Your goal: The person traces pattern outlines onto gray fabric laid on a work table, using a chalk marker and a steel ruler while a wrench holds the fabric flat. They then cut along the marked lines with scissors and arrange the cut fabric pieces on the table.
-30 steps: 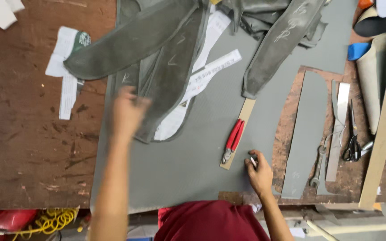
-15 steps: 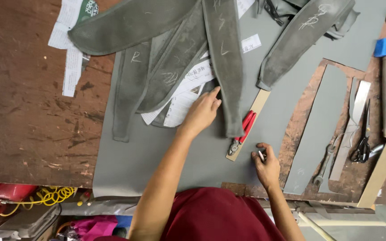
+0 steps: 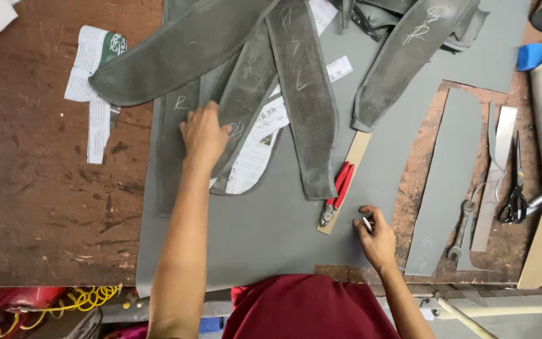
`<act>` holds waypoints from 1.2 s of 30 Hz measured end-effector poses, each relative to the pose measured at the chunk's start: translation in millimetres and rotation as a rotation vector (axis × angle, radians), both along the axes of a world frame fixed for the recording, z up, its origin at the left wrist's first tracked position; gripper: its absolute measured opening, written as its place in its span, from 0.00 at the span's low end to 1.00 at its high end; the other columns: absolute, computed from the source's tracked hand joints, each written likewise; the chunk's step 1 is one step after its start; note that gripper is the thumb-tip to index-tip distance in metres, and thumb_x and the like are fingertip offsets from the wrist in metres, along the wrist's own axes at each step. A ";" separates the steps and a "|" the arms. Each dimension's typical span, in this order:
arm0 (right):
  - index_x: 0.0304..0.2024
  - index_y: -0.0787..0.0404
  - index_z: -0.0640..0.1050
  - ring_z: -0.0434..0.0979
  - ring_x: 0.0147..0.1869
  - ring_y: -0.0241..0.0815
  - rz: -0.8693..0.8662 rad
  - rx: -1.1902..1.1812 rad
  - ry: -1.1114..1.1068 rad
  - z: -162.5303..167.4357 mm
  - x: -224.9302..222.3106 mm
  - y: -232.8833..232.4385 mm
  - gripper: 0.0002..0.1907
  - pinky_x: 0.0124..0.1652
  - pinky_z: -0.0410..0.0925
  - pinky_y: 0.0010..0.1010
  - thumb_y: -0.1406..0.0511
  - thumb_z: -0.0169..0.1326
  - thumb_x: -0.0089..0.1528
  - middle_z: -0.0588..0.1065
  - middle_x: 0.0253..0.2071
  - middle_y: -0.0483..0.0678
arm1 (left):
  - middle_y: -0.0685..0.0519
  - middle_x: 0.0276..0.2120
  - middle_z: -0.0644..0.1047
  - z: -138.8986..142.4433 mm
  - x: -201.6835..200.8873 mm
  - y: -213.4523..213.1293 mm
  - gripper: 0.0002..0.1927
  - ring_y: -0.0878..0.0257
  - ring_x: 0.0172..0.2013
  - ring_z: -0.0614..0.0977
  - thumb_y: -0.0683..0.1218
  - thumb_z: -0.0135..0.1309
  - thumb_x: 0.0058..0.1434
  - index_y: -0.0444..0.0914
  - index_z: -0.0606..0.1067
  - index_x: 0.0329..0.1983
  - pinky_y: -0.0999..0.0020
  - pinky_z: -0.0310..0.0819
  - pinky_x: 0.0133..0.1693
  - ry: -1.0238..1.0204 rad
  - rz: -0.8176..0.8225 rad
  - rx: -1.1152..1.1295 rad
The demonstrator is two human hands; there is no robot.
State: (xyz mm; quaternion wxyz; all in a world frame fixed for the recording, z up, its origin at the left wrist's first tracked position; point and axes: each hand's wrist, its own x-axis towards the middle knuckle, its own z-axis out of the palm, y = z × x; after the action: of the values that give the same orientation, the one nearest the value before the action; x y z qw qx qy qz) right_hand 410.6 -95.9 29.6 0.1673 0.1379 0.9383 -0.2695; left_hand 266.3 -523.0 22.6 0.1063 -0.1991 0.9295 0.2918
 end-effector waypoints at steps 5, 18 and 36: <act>0.51 0.52 0.76 0.79 0.36 0.49 -0.019 0.000 0.038 -5.0 1.0 2.0 0.18 0.39 0.70 0.40 0.60 0.61 0.58 0.77 0.32 0.50 | 0.37 0.51 0.78 9.6 2.5 61.8 0.22 0.42 0.53 0.79 0.49 0.60 0.64 0.31 0.75 0.55 0.51 0.72 0.52 0.421 -0.090 0.477; 0.53 0.53 0.75 0.78 0.35 0.50 0.005 -0.024 0.014 4.2 4.8 -1.6 0.18 0.39 0.69 0.40 0.61 0.60 0.60 0.77 0.32 0.51 | 0.41 0.49 0.78 -10.8 0.2 2.6 0.20 0.50 0.49 0.81 0.51 0.47 0.71 0.38 0.78 0.60 0.60 0.73 0.52 0.224 -0.046 0.542; 0.52 0.50 0.76 0.80 0.36 0.52 -0.041 -0.009 -0.018 7.2 -0.7 0.9 0.18 0.40 0.70 0.41 0.59 0.60 0.60 0.79 0.33 0.51 | 0.41 0.50 0.80 59.0 -33.4 -40.9 0.15 0.49 0.55 0.81 0.45 0.58 0.65 0.33 0.73 0.52 0.60 0.71 0.57 0.183 -0.081 0.443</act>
State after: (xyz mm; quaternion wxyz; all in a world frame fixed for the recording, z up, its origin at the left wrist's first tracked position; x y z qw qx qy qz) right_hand 409.9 -95.0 36.8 0.1706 0.1589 0.9325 -0.2757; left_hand 232.9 -564.0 81.5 0.0741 -0.1063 0.8557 0.5009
